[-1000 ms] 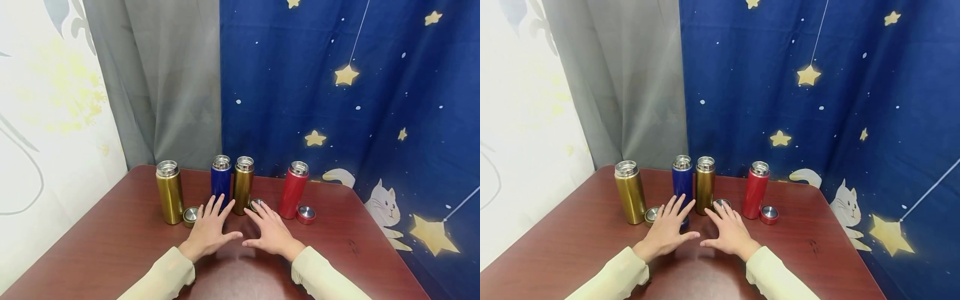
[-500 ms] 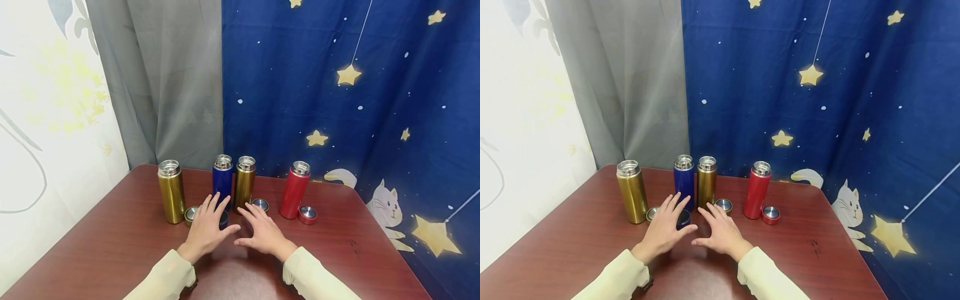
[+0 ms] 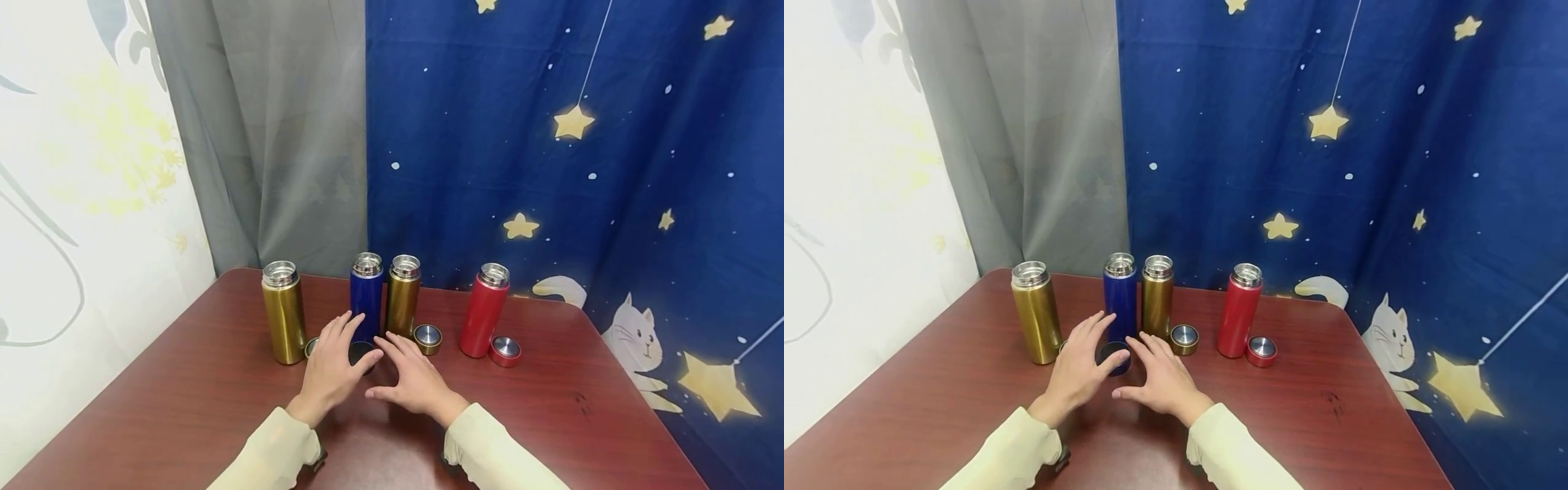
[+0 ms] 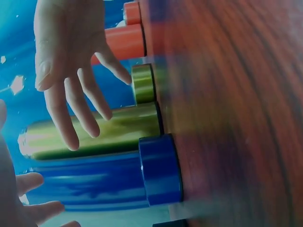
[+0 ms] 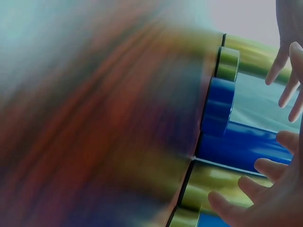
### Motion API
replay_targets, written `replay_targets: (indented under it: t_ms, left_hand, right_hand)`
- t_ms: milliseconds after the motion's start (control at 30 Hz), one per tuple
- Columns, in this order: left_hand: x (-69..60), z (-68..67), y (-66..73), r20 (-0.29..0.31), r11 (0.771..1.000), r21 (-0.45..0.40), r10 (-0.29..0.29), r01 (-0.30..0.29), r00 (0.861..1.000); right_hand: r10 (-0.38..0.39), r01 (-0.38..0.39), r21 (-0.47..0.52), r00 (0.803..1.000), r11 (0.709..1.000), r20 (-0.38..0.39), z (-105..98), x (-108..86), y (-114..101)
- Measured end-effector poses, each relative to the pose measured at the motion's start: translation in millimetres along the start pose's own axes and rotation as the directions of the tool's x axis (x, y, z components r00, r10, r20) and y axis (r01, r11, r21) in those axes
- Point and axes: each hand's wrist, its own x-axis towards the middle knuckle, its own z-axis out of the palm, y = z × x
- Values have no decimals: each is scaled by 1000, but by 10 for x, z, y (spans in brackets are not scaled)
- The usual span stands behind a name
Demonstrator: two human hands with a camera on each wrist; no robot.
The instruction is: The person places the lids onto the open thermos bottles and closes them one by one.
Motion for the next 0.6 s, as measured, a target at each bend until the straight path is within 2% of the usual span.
replay_targets:
  t_ms: [200, 367, 467, 600]
  left_hand:
    - [-4, -58, -37, -63, 998, -52, -49, 45, 997]
    - [-22, -83, -70, -134, 993, -103, -67, 54, 989]
    - [-34, -100, -89, -193, 990, -127, -91, 67, 977]
    - [-41, -132, -122, -274, 983, -159, -135, 94, 952]
  right_hand:
    - [-28, 31, 79, 999, 996, -31, 57, 51, -79]
    - [-61, 66, 123, 997, 990, -45, 106, 99, -124]
    - [-76, 84, 143, 996, 986, -56, 123, 134, -159]
    - [-90, 98, 194, 995, 976, -50, 147, 190, -212]
